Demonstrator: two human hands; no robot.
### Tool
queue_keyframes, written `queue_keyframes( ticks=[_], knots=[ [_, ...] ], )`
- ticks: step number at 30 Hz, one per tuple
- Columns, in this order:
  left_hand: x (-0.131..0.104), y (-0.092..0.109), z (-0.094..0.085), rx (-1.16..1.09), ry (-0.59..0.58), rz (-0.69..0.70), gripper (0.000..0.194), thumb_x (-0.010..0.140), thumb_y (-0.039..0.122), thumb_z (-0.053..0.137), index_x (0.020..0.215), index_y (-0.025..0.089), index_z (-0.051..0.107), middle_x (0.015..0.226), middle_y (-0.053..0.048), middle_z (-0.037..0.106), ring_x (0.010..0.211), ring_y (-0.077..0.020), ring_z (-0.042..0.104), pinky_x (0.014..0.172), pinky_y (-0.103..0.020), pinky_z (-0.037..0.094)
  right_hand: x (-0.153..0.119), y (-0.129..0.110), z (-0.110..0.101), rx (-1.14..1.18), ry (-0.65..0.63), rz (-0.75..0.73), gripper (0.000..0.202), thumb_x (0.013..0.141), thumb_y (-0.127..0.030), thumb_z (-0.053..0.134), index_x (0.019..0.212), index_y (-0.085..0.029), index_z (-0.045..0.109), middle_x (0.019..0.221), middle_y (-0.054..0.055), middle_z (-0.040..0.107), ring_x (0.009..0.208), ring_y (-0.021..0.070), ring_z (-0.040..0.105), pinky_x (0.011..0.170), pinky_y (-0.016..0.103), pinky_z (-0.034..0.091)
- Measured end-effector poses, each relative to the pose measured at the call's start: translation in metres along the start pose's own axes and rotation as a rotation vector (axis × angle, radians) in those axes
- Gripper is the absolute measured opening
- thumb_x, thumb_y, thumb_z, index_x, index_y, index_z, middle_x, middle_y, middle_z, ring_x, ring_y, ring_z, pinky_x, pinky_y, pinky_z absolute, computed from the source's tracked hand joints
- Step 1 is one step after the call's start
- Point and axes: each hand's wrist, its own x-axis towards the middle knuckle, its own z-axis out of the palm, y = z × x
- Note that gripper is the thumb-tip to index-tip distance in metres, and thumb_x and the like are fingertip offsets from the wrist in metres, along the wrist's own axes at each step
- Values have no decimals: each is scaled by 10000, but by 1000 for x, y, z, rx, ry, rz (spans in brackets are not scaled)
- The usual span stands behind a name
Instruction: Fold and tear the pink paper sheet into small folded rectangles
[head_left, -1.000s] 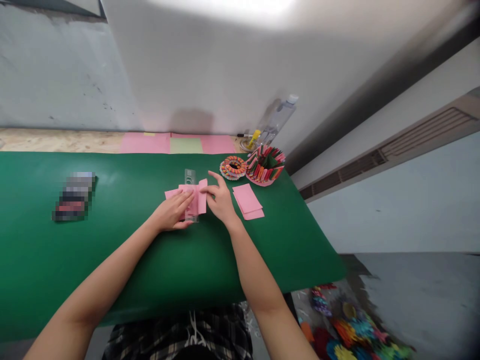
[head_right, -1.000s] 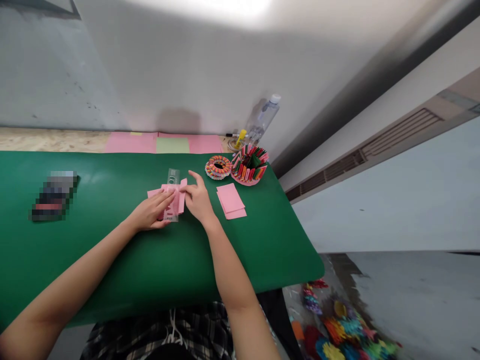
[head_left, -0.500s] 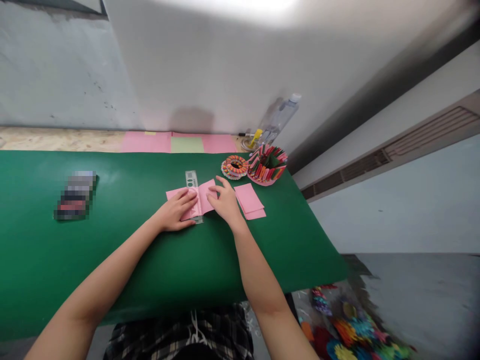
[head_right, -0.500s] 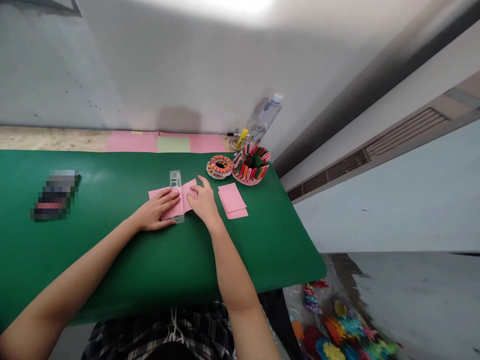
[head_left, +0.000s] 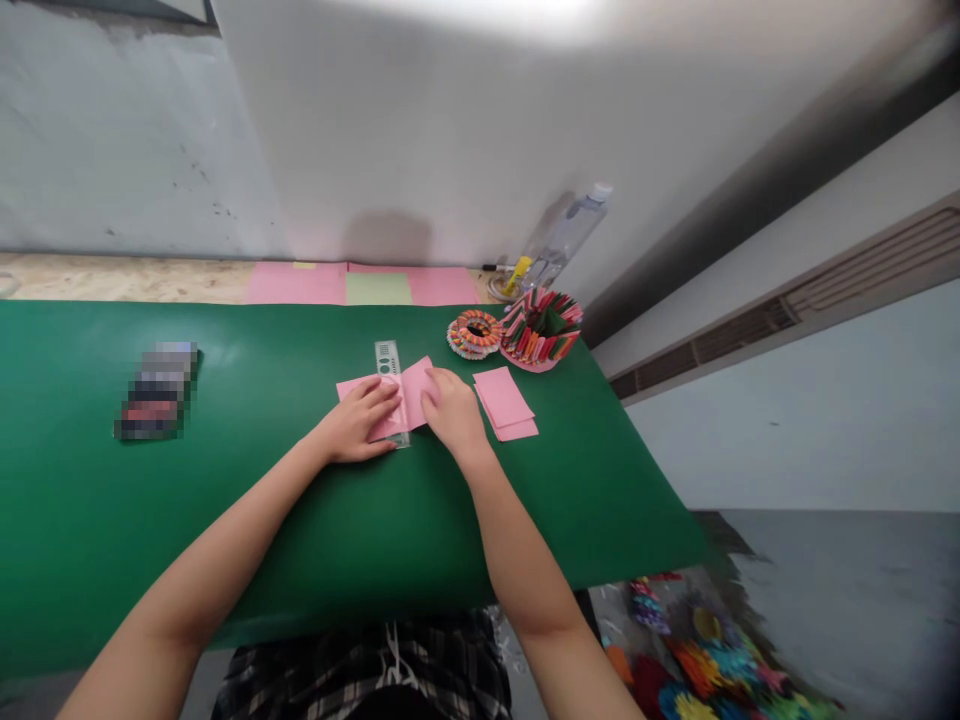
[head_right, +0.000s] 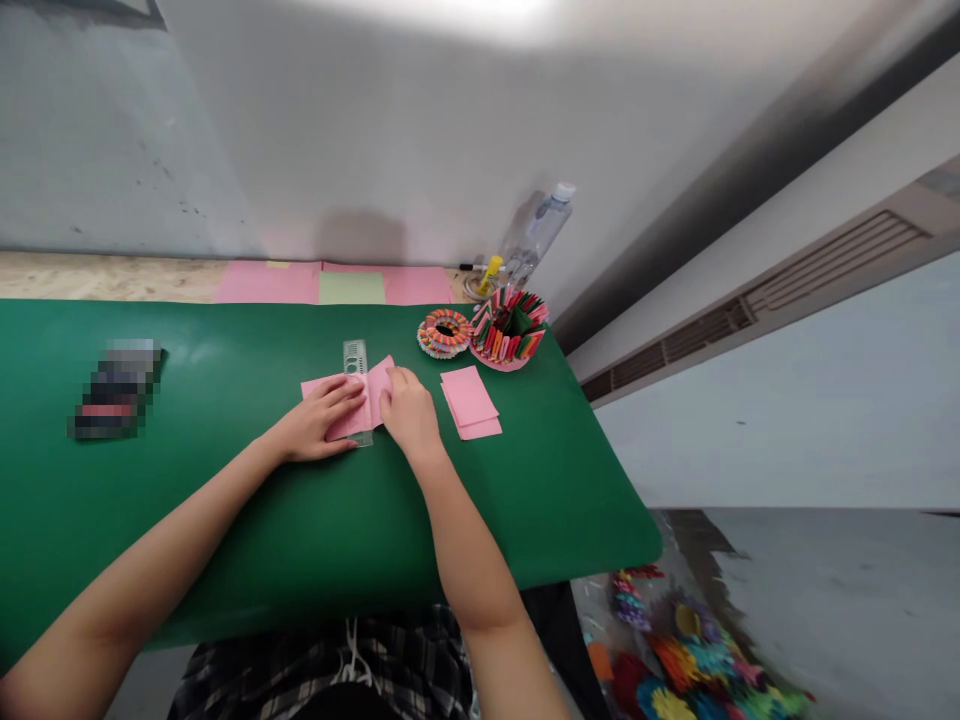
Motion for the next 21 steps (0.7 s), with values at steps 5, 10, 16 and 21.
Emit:
queue_keyframes(
  ticks=[5,10,16,21],
  knots=[
    [0,-2,2,25,-35,-60,754,780,627,509,1332,117,443,1462,-180,341,1358,-343,270,1095,-520,248,-7,-19,1,-230,-5,-13,410,881,-157,399,1278,-113,490,1013,155,644,813,222,631,658,301,485],
    [0,-3,4,21,-31,-124,917,739,698,501,1401,86,334,1457,-172,357,1368,-322,267,1122,-466,221,-13,-29,2,-367,74,-171,305,901,-176,409,1149,-118,578,849,112,650,745,197,567,638,288,391],
    [2,-3,2,56,-52,-132,895,722,716,507,1347,82,414,1406,-180,422,1354,-335,288,1132,-480,184,-16,-32,4,-428,82,-230,198,891,-162,442,830,-154,631,797,87,616,725,192,496,623,311,315],
    [4,-2,-1,83,-50,-123,898,714,705,518,1351,82,402,1394,-190,435,1365,-332,271,1141,-505,134,-13,-30,6,-423,73,-363,202,865,-141,460,762,-157,632,763,85,589,726,192,455,630,320,296]
  ],
)
